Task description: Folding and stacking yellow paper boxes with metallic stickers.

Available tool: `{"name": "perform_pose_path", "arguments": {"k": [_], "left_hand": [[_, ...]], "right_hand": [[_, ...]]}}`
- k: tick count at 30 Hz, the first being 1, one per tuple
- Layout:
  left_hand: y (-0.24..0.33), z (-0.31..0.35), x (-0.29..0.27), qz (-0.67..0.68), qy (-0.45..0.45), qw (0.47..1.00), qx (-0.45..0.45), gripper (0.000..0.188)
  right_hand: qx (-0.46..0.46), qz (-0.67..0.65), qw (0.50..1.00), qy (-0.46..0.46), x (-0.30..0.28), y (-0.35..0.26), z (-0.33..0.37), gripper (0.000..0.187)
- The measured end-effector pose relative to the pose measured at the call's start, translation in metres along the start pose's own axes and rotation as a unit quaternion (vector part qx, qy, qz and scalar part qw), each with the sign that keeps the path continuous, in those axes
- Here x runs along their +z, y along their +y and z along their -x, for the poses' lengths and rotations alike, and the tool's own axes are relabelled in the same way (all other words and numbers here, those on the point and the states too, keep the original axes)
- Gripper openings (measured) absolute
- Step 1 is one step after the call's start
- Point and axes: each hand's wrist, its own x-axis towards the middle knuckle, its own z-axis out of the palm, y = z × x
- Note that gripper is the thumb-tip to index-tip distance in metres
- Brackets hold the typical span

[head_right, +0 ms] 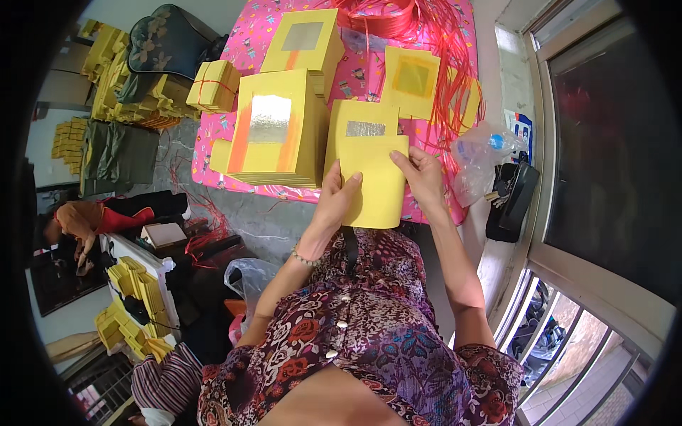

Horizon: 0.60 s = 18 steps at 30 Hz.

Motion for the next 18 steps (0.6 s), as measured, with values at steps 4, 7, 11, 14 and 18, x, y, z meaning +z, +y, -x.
{"name": "perform_pose_path", "arguments": {"k": [4, 7, 11, 14, 18], "left_hand": [[-0.007, -0.012, -0.008, 0.006, 0.018, 1.0, -0.004, 0.035], [-0.01, -0.02, -0.012, 0.021, 0.002, 0.999, -0.029, 0.034], [-0.01, -0.028, -0.011, 0.041, -0.01, 0.996, -0.082, 0.036], [-0.007, -0.034, -0.014, 0.036, -0.014, 0.995, -0.091, 0.037], [-0.009, -0.041, -0.016, 0.021, -0.043, 0.994, -0.1, 0.037]], "right_hand": [[0.04, -0.016, 0.999, -0.022, -0.004, 0.006, -0.002, 0.026], [0.069, 0.007, 0.997, -0.03, -0.007, 0.016, -0.002, 0.026], [0.079, 0.008, 0.997, -0.012, -0.01, 0.012, -0.002, 0.026], [0.119, 0.022, 0.992, -0.033, -0.014, 0.015, 0.0, 0.027], [0.084, -0.005, 0.996, -0.008, -0.013, 0.03, 0.0, 0.027]]}}
